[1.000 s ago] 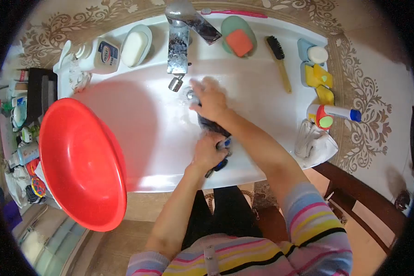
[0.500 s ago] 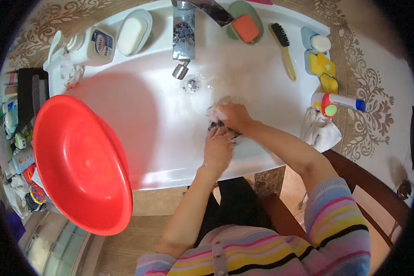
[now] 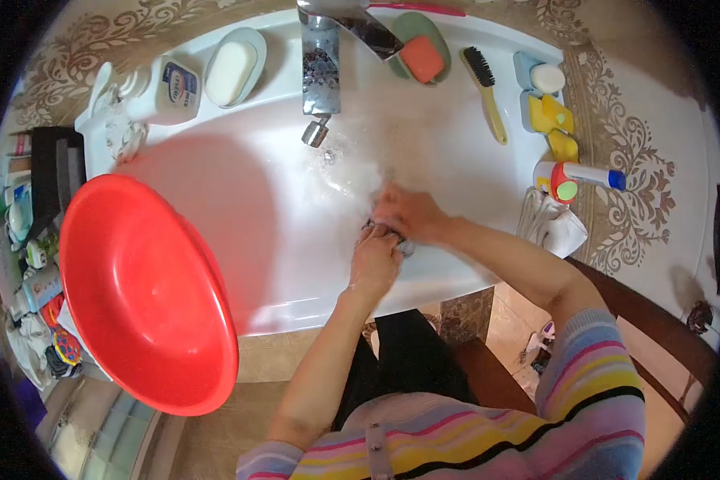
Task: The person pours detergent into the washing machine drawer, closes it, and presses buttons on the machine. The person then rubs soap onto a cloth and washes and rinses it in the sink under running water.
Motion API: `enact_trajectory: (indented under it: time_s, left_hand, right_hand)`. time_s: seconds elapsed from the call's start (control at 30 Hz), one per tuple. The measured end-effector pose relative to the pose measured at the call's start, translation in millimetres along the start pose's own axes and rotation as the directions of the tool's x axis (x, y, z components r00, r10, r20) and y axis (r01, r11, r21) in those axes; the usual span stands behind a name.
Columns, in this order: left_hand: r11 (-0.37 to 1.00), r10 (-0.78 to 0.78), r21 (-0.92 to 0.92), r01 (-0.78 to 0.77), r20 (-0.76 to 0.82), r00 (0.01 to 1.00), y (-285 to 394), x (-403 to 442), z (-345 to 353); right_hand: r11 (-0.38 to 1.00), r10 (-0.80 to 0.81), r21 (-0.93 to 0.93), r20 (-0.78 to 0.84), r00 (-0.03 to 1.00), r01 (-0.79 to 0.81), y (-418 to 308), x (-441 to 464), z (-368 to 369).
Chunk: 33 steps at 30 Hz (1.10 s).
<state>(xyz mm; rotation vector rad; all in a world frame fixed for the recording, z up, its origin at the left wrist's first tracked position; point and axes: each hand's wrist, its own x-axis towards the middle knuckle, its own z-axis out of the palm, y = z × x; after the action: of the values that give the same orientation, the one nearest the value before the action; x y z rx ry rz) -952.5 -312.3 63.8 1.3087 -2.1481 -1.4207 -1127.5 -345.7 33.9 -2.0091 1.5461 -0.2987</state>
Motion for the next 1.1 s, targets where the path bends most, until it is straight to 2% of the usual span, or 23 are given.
enact_trajectory:
  time_s: [0.07, 0.13, 0.2, 0.27, 0.33, 0.4, 0.43, 0.47, 0.5, 0.53, 0.67, 0.73, 0.77, 0.8, 0.83, 0.87, 0.9, 0.93, 0.97, 1.0, 1.03, 1.07, 1.1]
  left_hand:
    - [0.999, -0.027, -0.031, 0.028, 0.016, 1.0, 0.6, -0.1, -3.5]
    - [0.998, -0.048, -0.048, 0.05, 0.039, 0.998, 3.4, 2.6, -8.7]
    - [0.998, -0.026, -0.065, 0.025, -0.016, 1.0, -2.4, 6.4, -5.6]
    - [0.997, 0.01, -0.08, -0.014, -0.046, 0.999, -0.7, -4.3, -7.2]
    - [0.995, -0.024, -0.102, 0.023, -0.002, 1.0, -4.7, 1.7, -18.3]
    - [0.993, -0.008, -0.116, 0.002, -0.053, 0.999, -2.4, -2.7, -37.6]
    - [0.991, 0.001, -0.134, -0.013, -0.092, 0.996, 0.9, -2.9, -43.3]
    - [0.991, 0.005, -0.136, -0.018, -0.093, 0.996, 9.6, -1.5, -48.7]
    - [0.974, -0.104, -0.208, 0.092, -0.05, 0.993, 20.7, -0.2, -54.4]
    - [0.941, -0.206, -0.274, 0.198, 0.001, 0.979, 28.7, 2.3, -56.2]
    - [0.865, -0.177, -0.492, 0.098, -0.116, 0.977, 33.3, 22.5, -34.9]
    - [0.619, -0.27, -0.778, 0.106, -0.084, 0.959, 1.8, 26.8, -18.1]
    - [0.621, -0.268, -0.777, 0.104, -0.085, 0.96, 4.7, 26.5, -26.3]
    - [0.419, -0.433, -0.892, 0.171, -0.031, 0.901, 12.6, 25.3, -39.2]
    - [0.191, -0.572, -0.961, 0.2, 0.057, 0.818, 16.7, 25.2, -45.7]
    - [0.197, -0.571, -0.959, 0.205, 0.057, 0.819, 16.7, 25.8, -43.5]
    - [0.386, -0.466, -0.911, 0.146, -0.056, 0.883, 16.3, 26.0, -39.8]
    - [0.554, -0.338, -0.83, 0.068, -0.149, 0.929, 13.2, 25.0, -36.8]
    - [0.844, -0.293, -0.518, 0.137, -0.231, 0.928, -20.5, 19.3, -18.3]
    - [0.843, -0.302, -0.516, 0.15, -0.224, 0.927, -20.4, 16.7, -18.5]
    - [0.915, -0.27, -0.362, 0.177, -0.223, 0.937, -15.3, 18.2, -21.5]
    - [0.961, -0.233, -0.198, 0.192, -0.214, 0.949, -9.6, 20.3, -23.8]
    - [0.967, -0.24, -0.14, 0.213, -0.223, 0.945, -5.6, 21.3, -24.7]
  right_hand:
    - [1.0, -0.006, 0.026, 0.214, 0.977, 0.0, 0.4, -1.5, 13.0]
    - [0.97, 0.027, -0.242, 0.111, 0.994, 0.0, 10.5, 34.8, 32.1]
    - [0.918, 0.049, -0.396, 0.018, 0.999, -0.038, 26.1, 77.1, 38.2]
    - [0.924, -0.029, -0.382, -0.107, 0.994, -0.015, 38.5, 105.2, 35.6]
    - [0.914, -0.017, -0.401, -0.188, 0.982, -0.06, 48.3, 117.3, 28.8]
    - [0.909, -0.004, -0.405, -0.255, 0.967, -0.103, 49.1, 119.0, 14.0]
    - [0.986, 0.051, -0.12, -0.455, 0.889, -0.117, 58.1, 112.4, -1.4]
    - [0.977, 0.197, 0.165, -0.489, 0.85, -0.131, 45.5, 103.3, -27.2]
    - [0.894, 0.338, 0.437, -0.512, 0.79, -0.1, 31.8, 94.3, -53.9]
    - [0.738, 0.481, 0.661, -0.376, 0.792, -0.134, -8.6, 77.7, -98.1]
    - [0.838, 0.227, 0.546, -0.372, 0.9, 0.015, -88.7, 24.0, -150.2]
    - [0.946, -0.072, 0.249, -0.47, 0.88, 0.21, -98.1, -2.6, -125.5]
    - [0.933, -0.079, 0.3, -0.367, 0.927, 0.198, -105.9, -11.5, -112.9]
    - [0.919, -0.089, 0.351, -0.259, 0.962, 0.18, -109.9, -17.4, -101.4]
    - [0.918, -0.088, 0.353, -0.263, 0.961, 0.181, -104.8, -22.0, -88.7]
    - [0.902, -0.066, 0.423, -0.064, 0.996, 0.087, -97.7, -26.0, -73.2]
    - [0.88, -0.053, 0.474, 0.138, 0.989, -0.019, -93.3, -27.0, -62.5]
    - [0.919, -0.011, 0.391, 0.166, 0.986, -0.055, -82.0, -23.4, -60.0]
    - [0.948, 0.034, 0.306, 0.197, 0.98, -0.094, -67.2, -15.1, -60.2]
    - [0.909, 0.275, 0.31, 0.06, 0.96, -0.28, -52.2, -2.0, -58.5]
    - [0.827, 0.501, 0.336, -0.077, 0.862, -0.45, -33.3, 14.3, -57.0]
    - [0.924, 0.383, 0.161, -0.351, 0.854, -0.348, -6.6, 33.9, -47.7]
    - [0.961, 0.194, -0.053, -0.576, 0.794, -0.273, 16.3, 48.5, -33.6]
